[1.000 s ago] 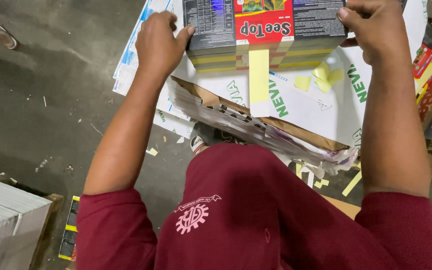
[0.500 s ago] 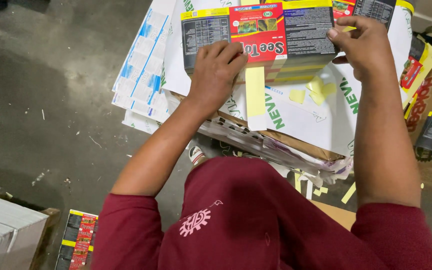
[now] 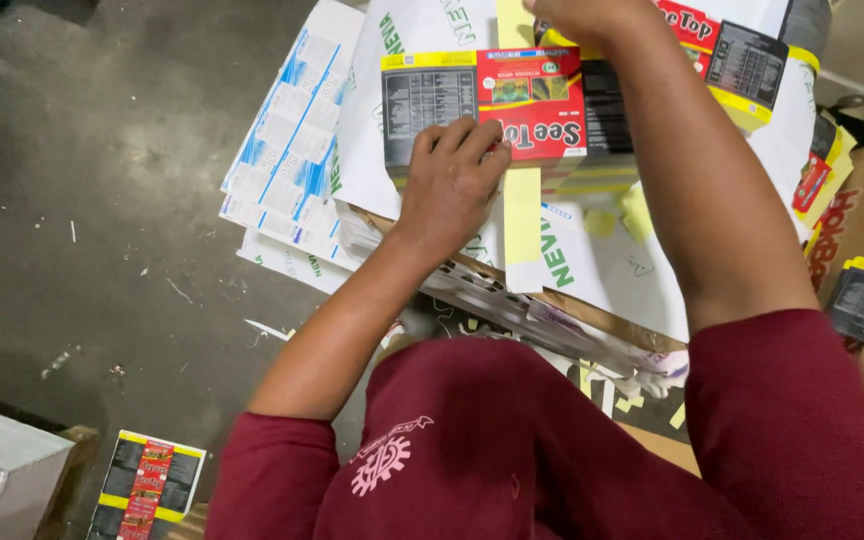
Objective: Bundling and banding stacks of printed product labels using paper strips.
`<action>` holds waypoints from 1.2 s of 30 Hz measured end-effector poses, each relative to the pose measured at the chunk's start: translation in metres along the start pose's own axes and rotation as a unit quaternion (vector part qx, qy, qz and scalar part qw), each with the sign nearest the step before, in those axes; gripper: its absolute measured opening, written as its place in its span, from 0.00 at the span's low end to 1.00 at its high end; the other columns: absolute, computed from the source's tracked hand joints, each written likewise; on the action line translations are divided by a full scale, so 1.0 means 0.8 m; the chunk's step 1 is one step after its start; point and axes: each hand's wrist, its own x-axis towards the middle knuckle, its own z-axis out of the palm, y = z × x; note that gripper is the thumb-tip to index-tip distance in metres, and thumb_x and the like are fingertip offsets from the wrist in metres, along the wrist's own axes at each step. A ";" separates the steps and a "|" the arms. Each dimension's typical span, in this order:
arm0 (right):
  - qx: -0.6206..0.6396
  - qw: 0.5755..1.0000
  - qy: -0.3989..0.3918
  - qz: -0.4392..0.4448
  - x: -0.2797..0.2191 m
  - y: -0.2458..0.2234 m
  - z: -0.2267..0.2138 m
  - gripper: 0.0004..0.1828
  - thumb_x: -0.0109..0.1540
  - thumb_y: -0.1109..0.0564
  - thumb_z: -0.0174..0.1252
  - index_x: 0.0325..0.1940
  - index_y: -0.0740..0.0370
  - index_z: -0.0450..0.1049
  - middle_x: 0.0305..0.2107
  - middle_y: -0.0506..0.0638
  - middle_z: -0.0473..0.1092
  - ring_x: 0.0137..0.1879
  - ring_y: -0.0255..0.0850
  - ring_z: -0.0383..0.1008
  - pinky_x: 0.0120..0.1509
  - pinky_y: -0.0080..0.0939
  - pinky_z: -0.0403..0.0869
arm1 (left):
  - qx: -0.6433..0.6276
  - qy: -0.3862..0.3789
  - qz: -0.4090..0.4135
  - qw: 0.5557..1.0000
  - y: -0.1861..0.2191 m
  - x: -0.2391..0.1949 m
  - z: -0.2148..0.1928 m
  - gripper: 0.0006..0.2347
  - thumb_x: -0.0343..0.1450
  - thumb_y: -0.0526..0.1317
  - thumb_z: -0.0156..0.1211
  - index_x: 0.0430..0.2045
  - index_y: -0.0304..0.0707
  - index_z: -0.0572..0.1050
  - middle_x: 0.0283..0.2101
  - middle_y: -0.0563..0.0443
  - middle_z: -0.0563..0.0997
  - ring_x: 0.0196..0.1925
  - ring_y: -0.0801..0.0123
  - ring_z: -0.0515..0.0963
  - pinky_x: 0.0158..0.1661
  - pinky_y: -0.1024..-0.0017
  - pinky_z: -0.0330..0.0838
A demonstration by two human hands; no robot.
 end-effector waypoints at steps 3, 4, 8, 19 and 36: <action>-0.036 0.997 -0.040 0.059 0.036 -0.006 0.026 0.25 0.69 0.36 0.61 0.42 0.61 0.81 0.31 0.54 0.75 0.31 0.45 0.73 0.34 0.49 0.70 | -0.005 0.010 -0.016 1.000 -0.001 -0.004 0.006 0.12 0.65 0.30 0.64 0.42 0.36 0.77 0.52 0.49 0.77 0.57 0.59 0.75 0.56 0.56 0.64; -0.038 0.997 -0.041 0.055 0.042 -0.002 0.030 0.25 0.69 0.36 0.61 0.42 0.61 0.81 0.31 0.54 0.75 0.31 0.45 0.73 0.34 0.49 0.70 | -0.003 0.013 -0.019 1.000 -0.002 -0.004 0.006 0.12 0.65 0.30 0.64 0.42 0.36 0.77 0.52 0.49 0.77 0.57 0.59 0.75 0.56 0.56 0.64; 0.151 0.987 0.002 0.064 0.059 0.018 0.047 0.19 0.63 0.46 0.70 0.38 0.65 0.79 0.30 0.51 0.77 0.29 0.39 0.73 0.32 0.46 0.70 | -0.012 0.018 -0.021 1.000 -0.002 -0.006 0.007 0.10 0.68 0.30 0.62 0.42 0.35 0.76 0.52 0.49 0.77 0.58 0.59 0.75 0.57 0.56 0.65; 0.348 0.936 0.046 -0.008 0.022 0.030 0.029 0.13 0.63 0.53 0.70 0.34 0.64 0.77 0.26 0.45 0.75 0.31 0.35 0.73 0.40 0.39 0.73 | -0.002 0.012 -0.023 1.000 -0.002 -0.006 0.008 0.12 0.67 0.30 0.62 0.45 0.37 0.77 0.53 0.50 0.77 0.58 0.60 0.75 0.57 0.56 0.64; -0.008 0.895 0.292 -0.337 -0.256 -0.015 0.056 0.16 0.62 0.68 0.71 0.53 0.58 0.81 0.42 0.48 0.74 0.51 0.46 0.72 0.55 0.47 0.68 | -0.020 0.047 -0.034 0.998 -0.005 -0.006 0.020 0.08 0.70 0.37 0.70 0.40 0.39 0.80 0.50 0.56 0.79 0.56 0.62 0.75 0.55 0.59 0.63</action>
